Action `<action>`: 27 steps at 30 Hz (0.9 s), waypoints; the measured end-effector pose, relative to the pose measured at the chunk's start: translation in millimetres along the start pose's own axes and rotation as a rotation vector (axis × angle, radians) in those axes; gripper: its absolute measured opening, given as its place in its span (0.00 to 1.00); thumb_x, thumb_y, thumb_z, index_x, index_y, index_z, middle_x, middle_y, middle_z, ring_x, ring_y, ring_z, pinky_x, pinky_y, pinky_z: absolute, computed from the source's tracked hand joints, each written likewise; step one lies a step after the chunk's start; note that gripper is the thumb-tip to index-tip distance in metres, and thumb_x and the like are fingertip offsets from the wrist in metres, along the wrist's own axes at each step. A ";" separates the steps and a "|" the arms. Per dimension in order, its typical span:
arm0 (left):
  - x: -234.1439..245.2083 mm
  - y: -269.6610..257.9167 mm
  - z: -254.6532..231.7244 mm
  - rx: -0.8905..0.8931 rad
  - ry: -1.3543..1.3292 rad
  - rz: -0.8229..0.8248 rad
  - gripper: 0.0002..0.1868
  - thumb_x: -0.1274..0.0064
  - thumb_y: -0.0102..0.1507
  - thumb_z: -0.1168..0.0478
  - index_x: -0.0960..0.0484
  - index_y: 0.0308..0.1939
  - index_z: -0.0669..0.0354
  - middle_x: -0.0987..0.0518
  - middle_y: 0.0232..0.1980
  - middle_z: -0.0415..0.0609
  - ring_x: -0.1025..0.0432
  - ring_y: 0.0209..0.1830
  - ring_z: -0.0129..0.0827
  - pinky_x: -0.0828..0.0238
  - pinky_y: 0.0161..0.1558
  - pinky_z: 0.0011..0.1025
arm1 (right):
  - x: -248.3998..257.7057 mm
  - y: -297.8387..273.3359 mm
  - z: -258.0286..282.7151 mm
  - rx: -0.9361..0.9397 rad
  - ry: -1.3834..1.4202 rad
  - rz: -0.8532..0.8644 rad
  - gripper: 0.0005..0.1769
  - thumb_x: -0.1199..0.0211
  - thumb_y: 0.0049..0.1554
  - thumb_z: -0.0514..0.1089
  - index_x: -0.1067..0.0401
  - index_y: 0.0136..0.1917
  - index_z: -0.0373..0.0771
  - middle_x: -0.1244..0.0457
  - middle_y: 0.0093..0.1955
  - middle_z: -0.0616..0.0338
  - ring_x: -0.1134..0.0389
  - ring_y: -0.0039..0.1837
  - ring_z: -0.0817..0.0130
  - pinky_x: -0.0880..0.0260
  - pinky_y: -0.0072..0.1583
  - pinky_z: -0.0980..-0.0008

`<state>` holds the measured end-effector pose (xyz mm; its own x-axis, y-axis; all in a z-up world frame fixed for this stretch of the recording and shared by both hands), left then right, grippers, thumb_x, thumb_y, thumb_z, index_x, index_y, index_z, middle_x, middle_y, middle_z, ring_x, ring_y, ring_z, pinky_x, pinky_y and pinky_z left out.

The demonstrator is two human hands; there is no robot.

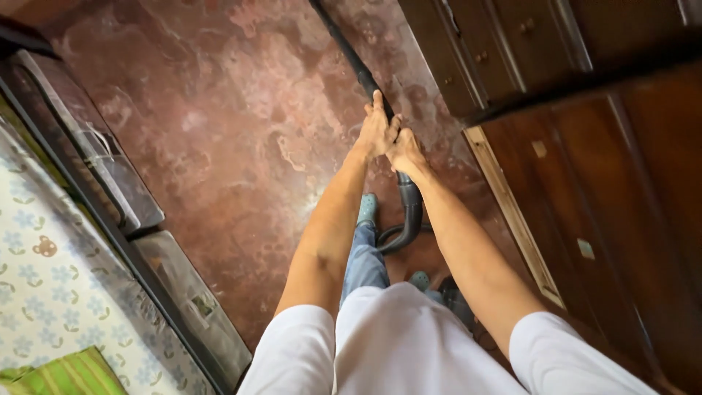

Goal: Vacuuming the floor in a bedroom.

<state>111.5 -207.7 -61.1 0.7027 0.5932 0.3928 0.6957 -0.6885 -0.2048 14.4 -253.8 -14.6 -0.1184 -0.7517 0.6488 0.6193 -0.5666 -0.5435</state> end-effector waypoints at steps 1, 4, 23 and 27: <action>8.4 14.8 -0.8 -0.004 0.001 -0.008 0.51 0.46 0.63 0.54 0.62 0.77 0.76 0.36 0.62 0.86 0.30 0.57 0.72 0.31 0.59 0.47 | 2.3 13.9 10.4 0.009 -0.001 -0.002 0.25 0.38 0.59 0.55 0.26 0.51 0.27 0.31 0.41 0.38 0.26 0.43 0.48 0.27 0.43 0.53; 22.8 40.2 3.3 -0.018 0.024 -0.030 0.51 0.45 0.64 0.53 0.62 0.77 0.77 0.37 0.62 0.87 0.30 0.58 0.71 0.30 0.60 0.46 | 3.9 38.7 26.2 0.022 -0.057 -0.005 0.25 0.37 0.60 0.55 0.26 0.54 0.28 0.31 0.45 0.37 0.26 0.48 0.47 0.27 0.47 0.53; -110.8 -105.3 -94.9 0.031 0.000 0.253 0.58 0.42 0.59 0.47 0.63 0.73 0.84 0.18 0.41 0.68 0.19 0.44 0.55 0.22 0.45 0.39 | 83.1 -106.8 -144.8 -0.042 -0.186 -0.012 0.36 0.33 0.55 0.65 0.28 0.59 0.29 0.33 0.54 0.29 0.31 0.60 0.35 0.30 0.59 0.46; -190.9 -187.9 -125.6 0.014 0.117 0.388 0.62 0.39 0.58 0.40 0.58 0.69 0.91 0.17 0.37 0.66 0.19 0.43 0.55 0.22 0.45 0.39 | 105.2 -183.4 -244.0 -0.054 -0.210 -0.038 0.38 0.33 0.54 0.63 0.33 0.65 0.31 0.32 0.52 0.31 0.31 0.58 0.34 0.31 0.59 0.44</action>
<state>-172.1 -243.9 15.1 0.8923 0.2382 0.3835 0.3848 -0.8457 -0.3699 -300.9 -311.3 23.4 0.0270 -0.6459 0.7629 0.5739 -0.6148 -0.5409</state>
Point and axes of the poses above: each hand's wrist, its own y-axis towards the middle knuckle, its own x-axis out of the back of the hand, z = x × y, the point moved 10 cm from there along y, towards the middle knuckle
